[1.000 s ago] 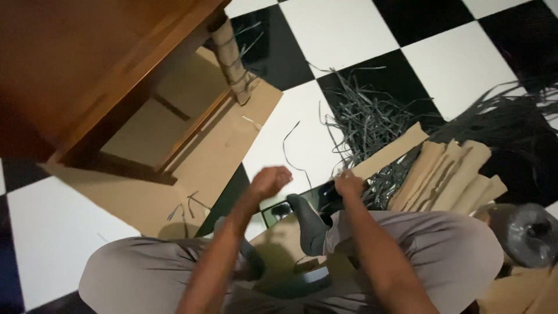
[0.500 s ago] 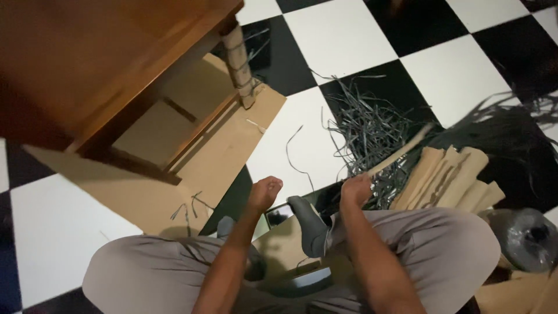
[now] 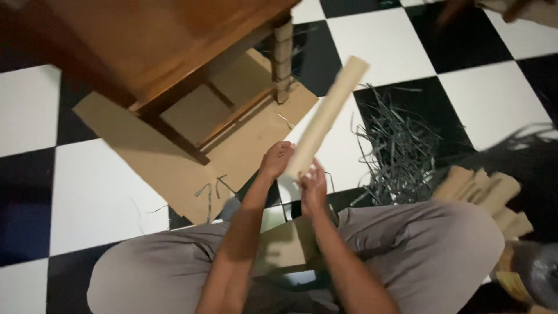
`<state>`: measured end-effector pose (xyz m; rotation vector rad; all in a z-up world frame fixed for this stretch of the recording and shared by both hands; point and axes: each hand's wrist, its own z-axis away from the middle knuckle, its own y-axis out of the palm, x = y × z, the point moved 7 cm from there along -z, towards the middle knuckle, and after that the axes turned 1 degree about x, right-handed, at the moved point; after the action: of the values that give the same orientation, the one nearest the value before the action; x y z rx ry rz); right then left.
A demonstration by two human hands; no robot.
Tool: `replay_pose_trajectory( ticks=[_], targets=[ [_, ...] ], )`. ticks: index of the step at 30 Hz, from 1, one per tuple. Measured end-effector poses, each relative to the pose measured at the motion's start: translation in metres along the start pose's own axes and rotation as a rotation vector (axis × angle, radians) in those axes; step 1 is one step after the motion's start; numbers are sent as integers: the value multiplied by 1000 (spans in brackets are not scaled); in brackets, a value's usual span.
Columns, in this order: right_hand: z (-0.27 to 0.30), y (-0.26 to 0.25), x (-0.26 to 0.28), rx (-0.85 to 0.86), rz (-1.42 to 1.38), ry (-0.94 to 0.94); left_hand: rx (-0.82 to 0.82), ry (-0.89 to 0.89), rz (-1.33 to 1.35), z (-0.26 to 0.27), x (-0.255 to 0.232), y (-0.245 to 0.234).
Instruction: Wrap a wooden furniture leg with protective paper and secure it with plastic ties
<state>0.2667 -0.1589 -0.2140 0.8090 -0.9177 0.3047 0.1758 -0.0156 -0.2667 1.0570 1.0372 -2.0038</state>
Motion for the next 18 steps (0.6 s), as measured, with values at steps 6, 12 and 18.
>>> replay_pose_trajectory(
  ticks=[6, 12, 18],
  targets=[
    [-10, -14, -105, 189, 186, 222, 3, -30, 72, 26, -24, -41],
    [-65, 17, -45, 140, 1020, 32, -59, -1, -87, 25, -10, -88],
    [-134, 123, 37, 604, 1610, -469, -66, -19, -254, 4, 10, -129]
  ],
)
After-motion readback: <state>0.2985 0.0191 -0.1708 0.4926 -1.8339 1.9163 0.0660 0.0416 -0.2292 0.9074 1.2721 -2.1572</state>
